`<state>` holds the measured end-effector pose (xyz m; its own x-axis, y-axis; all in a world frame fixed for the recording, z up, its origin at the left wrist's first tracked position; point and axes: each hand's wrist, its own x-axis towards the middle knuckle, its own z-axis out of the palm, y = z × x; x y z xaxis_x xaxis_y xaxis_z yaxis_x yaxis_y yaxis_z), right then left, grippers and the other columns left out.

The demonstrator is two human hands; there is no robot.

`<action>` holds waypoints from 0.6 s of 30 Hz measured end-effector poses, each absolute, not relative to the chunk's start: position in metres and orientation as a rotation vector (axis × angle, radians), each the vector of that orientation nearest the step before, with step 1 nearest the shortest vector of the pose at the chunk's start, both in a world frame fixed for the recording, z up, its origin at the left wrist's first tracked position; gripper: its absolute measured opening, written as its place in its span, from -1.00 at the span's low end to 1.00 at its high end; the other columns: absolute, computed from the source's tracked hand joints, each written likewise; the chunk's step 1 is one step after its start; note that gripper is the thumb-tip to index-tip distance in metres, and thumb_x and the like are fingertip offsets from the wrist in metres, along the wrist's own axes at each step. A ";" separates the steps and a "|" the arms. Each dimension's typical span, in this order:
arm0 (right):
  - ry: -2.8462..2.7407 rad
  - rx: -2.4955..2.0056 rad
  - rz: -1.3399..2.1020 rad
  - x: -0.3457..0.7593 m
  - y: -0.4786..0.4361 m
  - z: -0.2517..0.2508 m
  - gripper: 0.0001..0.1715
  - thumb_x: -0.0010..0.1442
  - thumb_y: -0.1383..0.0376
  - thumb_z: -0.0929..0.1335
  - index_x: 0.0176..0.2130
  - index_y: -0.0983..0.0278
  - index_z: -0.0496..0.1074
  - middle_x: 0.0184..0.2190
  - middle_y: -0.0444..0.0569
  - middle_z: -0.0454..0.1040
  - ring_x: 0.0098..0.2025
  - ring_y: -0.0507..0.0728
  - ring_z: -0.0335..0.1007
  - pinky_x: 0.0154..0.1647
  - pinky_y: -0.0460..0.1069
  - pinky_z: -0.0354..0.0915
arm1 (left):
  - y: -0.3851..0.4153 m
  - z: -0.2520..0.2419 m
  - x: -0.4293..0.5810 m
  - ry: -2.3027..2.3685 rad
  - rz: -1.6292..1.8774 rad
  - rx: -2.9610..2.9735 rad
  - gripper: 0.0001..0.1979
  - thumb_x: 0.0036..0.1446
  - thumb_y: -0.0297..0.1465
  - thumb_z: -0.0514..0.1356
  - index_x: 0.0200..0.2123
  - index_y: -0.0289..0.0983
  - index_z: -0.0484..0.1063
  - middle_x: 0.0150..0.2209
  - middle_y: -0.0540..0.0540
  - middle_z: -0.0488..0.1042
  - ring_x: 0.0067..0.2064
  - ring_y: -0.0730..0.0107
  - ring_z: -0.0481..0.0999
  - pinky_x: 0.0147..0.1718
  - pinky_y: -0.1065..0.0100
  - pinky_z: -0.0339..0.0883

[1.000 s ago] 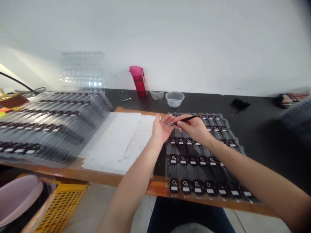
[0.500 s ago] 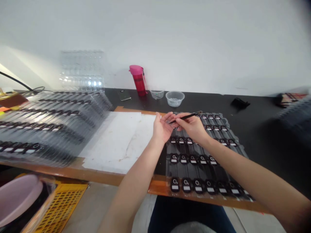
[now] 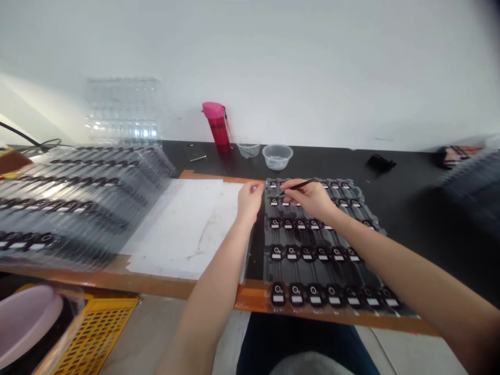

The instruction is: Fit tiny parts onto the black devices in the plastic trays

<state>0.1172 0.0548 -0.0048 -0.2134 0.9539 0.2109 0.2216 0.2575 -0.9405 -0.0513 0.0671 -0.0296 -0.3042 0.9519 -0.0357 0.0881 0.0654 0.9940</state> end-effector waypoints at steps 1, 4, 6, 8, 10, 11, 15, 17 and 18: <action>-1.681 -1.127 1.029 0.119 0.058 -0.008 -0.80 0.08 0.25 0.36 -0.28 0.31 0.50 -0.40 -0.05 0.52 -0.47 0.01 0.45 -0.52 -0.12 0.37 | 0.069 -0.034 -0.052 1.610 1.302 1.218 -0.87 0.02 -0.34 0.20 -0.36 -0.29 0.43 -0.55 0.06 0.32 -0.51 0.53 0.30 -0.48 0.47 0.17; -1.790 -1.140 0.983 0.123 0.063 -0.014 -0.80 0.09 0.28 0.34 -0.27 0.31 0.50 -0.47 -0.07 0.51 -0.49 0.03 0.44 -0.52 -0.11 0.35 | 0.071 -0.047 -0.053 1.725 1.141 1.510 -0.79 0.01 -0.31 0.21 -0.27 -0.28 0.45 -0.48 0.01 0.39 -0.42 0.42 0.38 -0.39 0.41 0.21; -1.855 -1.136 0.933 0.123 0.065 -0.014 -0.80 0.10 0.29 0.33 -0.26 0.31 0.51 -0.49 -0.08 0.51 -0.49 0.03 0.43 -0.50 -0.10 0.35 | 0.072 -0.050 -0.053 1.766 1.036 1.594 -0.72 0.01 -0.28 0.21 -0.19 -0.27 0.43 -0.46 0.00 0.42 -0.41 0.40 0.40 -0.39 0.39 0.21; -1.921 -1.130 0.884 0.122 0.065 -0.012 -0.80 0.11 0.31 0.32 -0.26 0.31 0.51 -0.47 -0.08 0.52 -0.51 0.02 0.43 -0.45 -0.08 0.35 | 0.072 -0.050 -0.053 1.800 0.967 1.650 -0.68 0.01 -0.25 0.21 -0.15 -0.26 0.41 -0.45 0.00 0.44 -0.40 0.38 0.42 -0.39 0.39 0.20; -1.972 -1.128 0.854 0.121 0.065 -0.010 -0.80 0.12 0.34 0.31 -0.26 0.31 0.51 -0.46 -0.08 0.52 -0.51 0.02 0.42 -0.43 -0.08 0.34 | 0.072 -0.049 -0.052 1.833 0.914 1.702 -0.65 0.01 -0.23 0.22 -0.13 -0.25 0.40 -0.44 -0.01 0.45 -0.39 0.36 0.43 -0.41 0.38 0.19; -1.997 -1.124 0.842 0.121 0.066 -0.010 -0.81 0.12 0.35 0.31 -0.26 0.31 0.51 -0.45 -0.08 0.52 -0.51 0.01 0.42 -0.42 -0.08 0.33 | 0.072 -0.047 -0.052 1.846 0.891 1.721 -0.64 0.01 -0.22 0.22 -0.13 -0.24 0.40 -0.44 -0.01 0.46 -0.39 0.35 0.44 -0.41 0.38 0.19; -2.096 -1.090 0.774 0.118 0.066 -0.010 -0.83 0.14 0.37 0.30 -0.33 0.30 0.52 -0.35 -0.07 0.54 -0.51 -0.02 0.41 -0.40 -0.10 0.31 | 0.072 -0.044 -0.050 1.877 0.798 1.748 -0.59 0.00 -0.17 0.22 -0.09 -0.23 0.38 -0.42 -0.02 0.48 -0.37 0.31 0.47 -0.43 0.37 0.20; -2.132 -1.080 0.738 0.117 0.066 -0.011 -0.82 0.15 0.38 0.30 -0.35 0.30 0.52 -0.31 -0.06 0.54 -0.51 -0.03 0.41 -0.39 -0.11 0.31 | 0.071 -0.042 -0.048 1.893 0.770 1.755 -0.56 0.01 -0.13 0.21 -0.07 -0.23 0.38 -0.40 -0.04 0.50 -0.35 0.29 0.48 -0.42 0.37 0.20; -2.145 -1.079 0.723 0.117 0.066 -0.011 -0.82 0.15 0.38 0.30 -0.35 0.30 0.52 -0.30 -0.06 0.54 -0.51 -0.03 0.40 -0.39 -0.11 0.30 | 0.071 -0.042 -0.048 1.901 0.760 1.760 -0.55 0.02 -0.12 0.20 -0.07 -0.23 0.37 -0.39 -0.05 0.51 -0.34 0.28 0.49 -0.41 0.36 0.20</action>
